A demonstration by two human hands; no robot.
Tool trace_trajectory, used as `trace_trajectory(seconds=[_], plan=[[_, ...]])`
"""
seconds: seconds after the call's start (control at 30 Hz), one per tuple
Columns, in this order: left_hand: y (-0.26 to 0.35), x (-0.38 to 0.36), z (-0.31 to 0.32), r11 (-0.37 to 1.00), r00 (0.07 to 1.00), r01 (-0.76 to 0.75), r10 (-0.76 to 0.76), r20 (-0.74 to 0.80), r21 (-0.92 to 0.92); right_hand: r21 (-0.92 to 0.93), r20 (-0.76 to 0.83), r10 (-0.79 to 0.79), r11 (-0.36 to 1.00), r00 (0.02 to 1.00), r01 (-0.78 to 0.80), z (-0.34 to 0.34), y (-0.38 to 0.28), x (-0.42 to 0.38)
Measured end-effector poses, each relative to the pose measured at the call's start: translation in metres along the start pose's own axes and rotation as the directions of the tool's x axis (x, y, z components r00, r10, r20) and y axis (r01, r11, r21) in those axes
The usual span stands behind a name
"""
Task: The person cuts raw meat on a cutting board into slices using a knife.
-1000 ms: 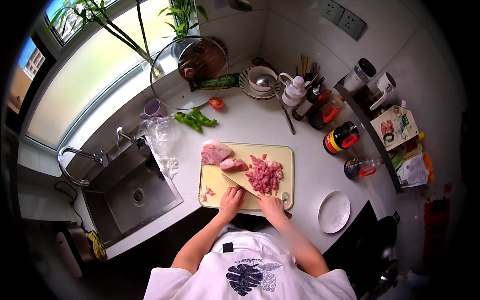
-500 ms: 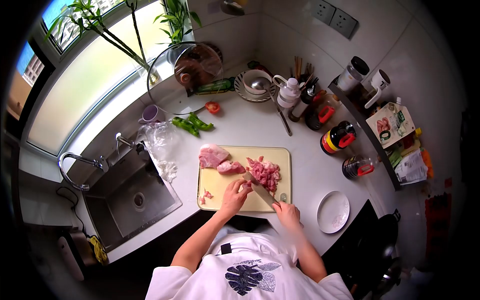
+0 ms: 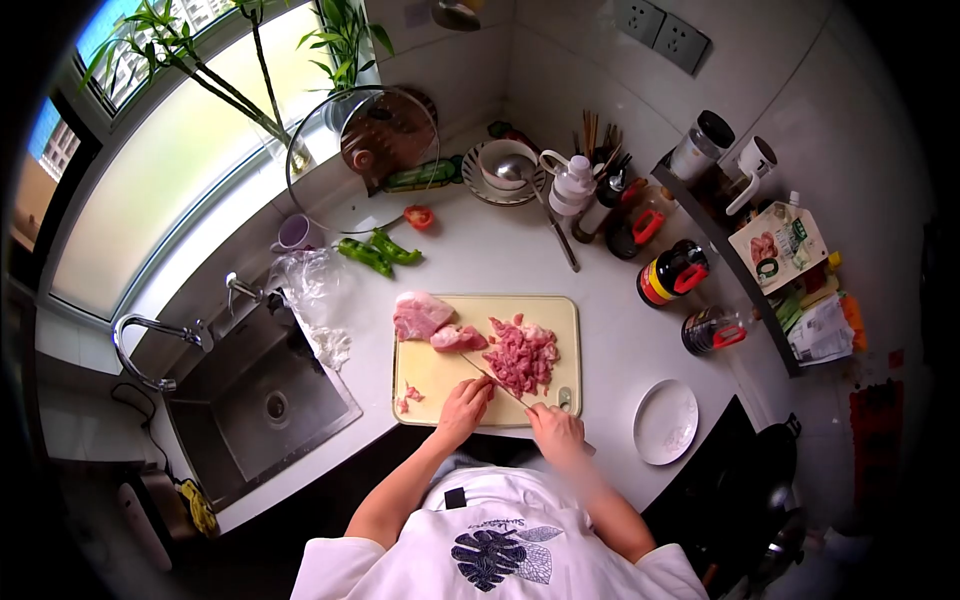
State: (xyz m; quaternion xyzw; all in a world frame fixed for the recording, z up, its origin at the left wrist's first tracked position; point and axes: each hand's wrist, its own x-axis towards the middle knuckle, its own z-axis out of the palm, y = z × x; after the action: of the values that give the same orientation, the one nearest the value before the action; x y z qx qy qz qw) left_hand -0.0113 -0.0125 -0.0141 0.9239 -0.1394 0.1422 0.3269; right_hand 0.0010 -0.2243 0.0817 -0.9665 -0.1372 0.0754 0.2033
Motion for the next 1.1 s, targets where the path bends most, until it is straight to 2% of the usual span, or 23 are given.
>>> trace_trajectory(seconds=[0.2, 0.33, 0.43, 0.5, 0.6, 0.73, 0.87, 0.93, 1.1], plan=[[-0.003, -0.003, 0.007, 0.997, 0.999, -0.024, 0.022, 0.032, 0.067, -0.15, 0.139, 0.062, 0.988, 0.988, -0.041, -0.012, 0.013, -0.029], [-0.004, -0.001, 0.008, 0.998, 0.999, -0.027, 0.025, 0.041, 0.065, -0.137, 0.195, 0.054, 0.99, 0.979, -0.028, 0.017, 0.01, -0.005], [-0.005, -0.002, 0.01, 0.998, 0.999, -0.022, 0.021, 0.026, 0.064, -0.158, 0.152, -0.025, 0.986, 0.988, 0.049, 0.038, 0.0, 0.023], [-0.006, -0.001, 0.01, 0.997, 0.999, -0.037, 0.036, 0.018, 0.065, -0.093, 0.066, -0.095, 0.991, 0.993, 0.101, 0.048, 0.003, 0.029], [-0.004, -0.002, 0.006, 0.999, 0.998, 0.008, -0.011, 0.055, 0.049, -0.147, 0.128, -0.011, 0.989, 0.992, 0.03, 0.03, 0.019, 0.002], [-0.002, -0.003, 0.008, 0.999, 1.0, 0.017, -0.017, -0.001, 0.051, -0.119, 0.183, 0.082, 0.991, 0.98, -0.06, -0.012, 0.034, -0.026], [-0.004, -0.007, 0.01, 0.999, 0.999, 0.007, -0.004, -0.039, 0.054, -0.006, 0.11, 0.066, 0.998, 0.992, -0.065, -0.023, 0.028, -0.019], [-0.005, -0.008, 0.01, 0.998, 1.0, -0.006, 0.007, -0.023, 0.06, 0.083, 0.004, 0.046, 0.996, 0.999, -0.046, -0.018, 0.019, -0.014], [-0.008, -0.007, 0.014, 0.999, 1.0, -0.015, 0.015, 0.008, 0.049, -0.016, 0.077, 0.035, 0.999, 0.996, -0.034, -0.024, 0.012, -0.02]])
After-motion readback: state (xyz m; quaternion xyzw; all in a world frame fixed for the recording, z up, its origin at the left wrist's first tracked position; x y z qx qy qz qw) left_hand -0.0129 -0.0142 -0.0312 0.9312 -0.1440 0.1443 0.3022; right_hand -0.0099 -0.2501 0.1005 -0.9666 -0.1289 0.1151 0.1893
